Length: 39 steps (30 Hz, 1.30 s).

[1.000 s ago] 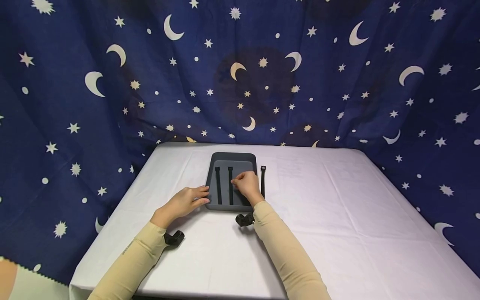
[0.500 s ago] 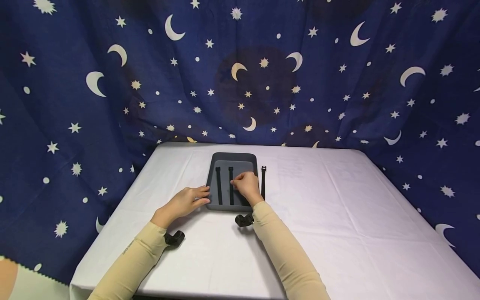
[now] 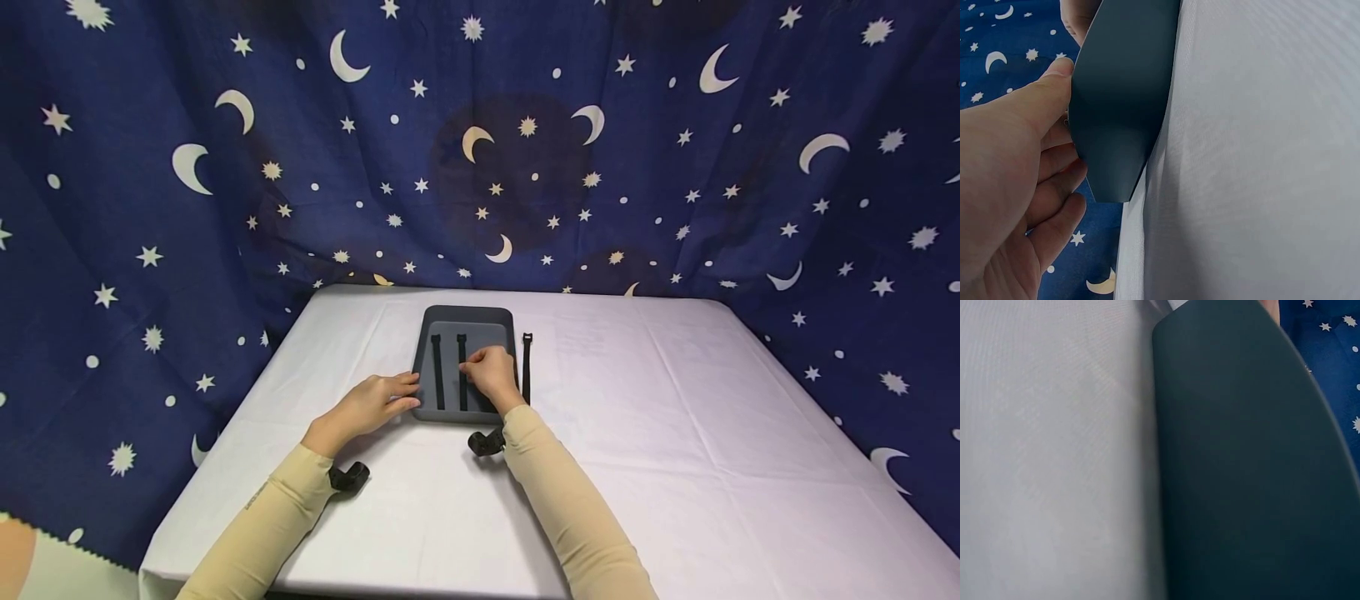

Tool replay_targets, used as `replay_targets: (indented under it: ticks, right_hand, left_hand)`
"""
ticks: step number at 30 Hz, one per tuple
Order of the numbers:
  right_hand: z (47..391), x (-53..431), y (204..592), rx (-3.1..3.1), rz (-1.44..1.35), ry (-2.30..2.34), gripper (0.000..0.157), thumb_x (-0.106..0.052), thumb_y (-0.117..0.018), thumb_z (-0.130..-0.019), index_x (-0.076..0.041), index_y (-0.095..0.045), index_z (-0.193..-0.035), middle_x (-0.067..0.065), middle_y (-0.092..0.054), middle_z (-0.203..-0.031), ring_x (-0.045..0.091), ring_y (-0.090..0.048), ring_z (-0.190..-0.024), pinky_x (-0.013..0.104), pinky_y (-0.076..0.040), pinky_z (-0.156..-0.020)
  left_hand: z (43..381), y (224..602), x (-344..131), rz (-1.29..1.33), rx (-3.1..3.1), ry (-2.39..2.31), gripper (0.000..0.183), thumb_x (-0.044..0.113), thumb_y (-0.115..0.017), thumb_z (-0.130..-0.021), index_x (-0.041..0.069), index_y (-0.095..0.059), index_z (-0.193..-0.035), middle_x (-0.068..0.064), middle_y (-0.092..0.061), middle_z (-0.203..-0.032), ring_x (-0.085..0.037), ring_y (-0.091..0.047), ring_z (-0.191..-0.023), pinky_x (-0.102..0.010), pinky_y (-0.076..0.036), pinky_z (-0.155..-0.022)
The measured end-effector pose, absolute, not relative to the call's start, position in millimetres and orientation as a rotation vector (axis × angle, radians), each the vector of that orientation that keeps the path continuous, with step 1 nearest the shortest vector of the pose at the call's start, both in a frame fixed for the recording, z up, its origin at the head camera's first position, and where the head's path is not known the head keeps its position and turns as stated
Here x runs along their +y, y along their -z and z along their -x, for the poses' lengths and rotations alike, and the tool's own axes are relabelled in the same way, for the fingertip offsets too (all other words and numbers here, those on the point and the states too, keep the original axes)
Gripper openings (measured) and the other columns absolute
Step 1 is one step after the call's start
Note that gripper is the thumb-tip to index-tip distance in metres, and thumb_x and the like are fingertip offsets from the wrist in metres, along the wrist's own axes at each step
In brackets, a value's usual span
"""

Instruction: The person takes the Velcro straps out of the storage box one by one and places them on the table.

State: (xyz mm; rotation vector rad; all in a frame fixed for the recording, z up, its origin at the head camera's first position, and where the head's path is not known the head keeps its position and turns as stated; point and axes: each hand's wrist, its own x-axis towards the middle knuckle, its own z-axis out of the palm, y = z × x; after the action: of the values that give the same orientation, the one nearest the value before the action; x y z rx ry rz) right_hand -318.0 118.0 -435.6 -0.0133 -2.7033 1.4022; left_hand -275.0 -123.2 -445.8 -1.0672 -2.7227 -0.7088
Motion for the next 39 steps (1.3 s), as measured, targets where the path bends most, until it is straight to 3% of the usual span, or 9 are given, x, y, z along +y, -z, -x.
replay_targets:
  ticks: [16,39]
  right_hand:
    - [315,112,430,-2.691,0.034,-1.396,0.011,-0.015,-0.079,-0.087,-0.005,-0.079,-0.081,0.002,-0.068,-0.062,0.017,-0.064,-0.066,0.023,-0.045,-0.056]
    - [315,99,433,-2.721,0.025,-1.433,0.010,-0.013,-0.079,-0.087,-0.003,-0.079,-0.086,0.007,-0.075,-0.076,0.012,-0.066,-0.065,0.024,-0.052,-0.060]
  left_hand:
    - [274,446,-123,1.073,-2.715,0.703,0.043,0.031,-0.061,-0.100,-0.003,-0.068,-0.126,-0.018,-0.058,-0.141,-0.033,-0.056,-0.133,-0.045,-0.049,-0.108]
    - [274,445,-123,1.063,-2.747,0.692,0.045,0.033,-0.060,-0.101,-0.002,-0.067,-0.128,-0.018,-0.058,-0.142,-0.034,-0.055,-0.134,-0.046,-0.049,-0.109]
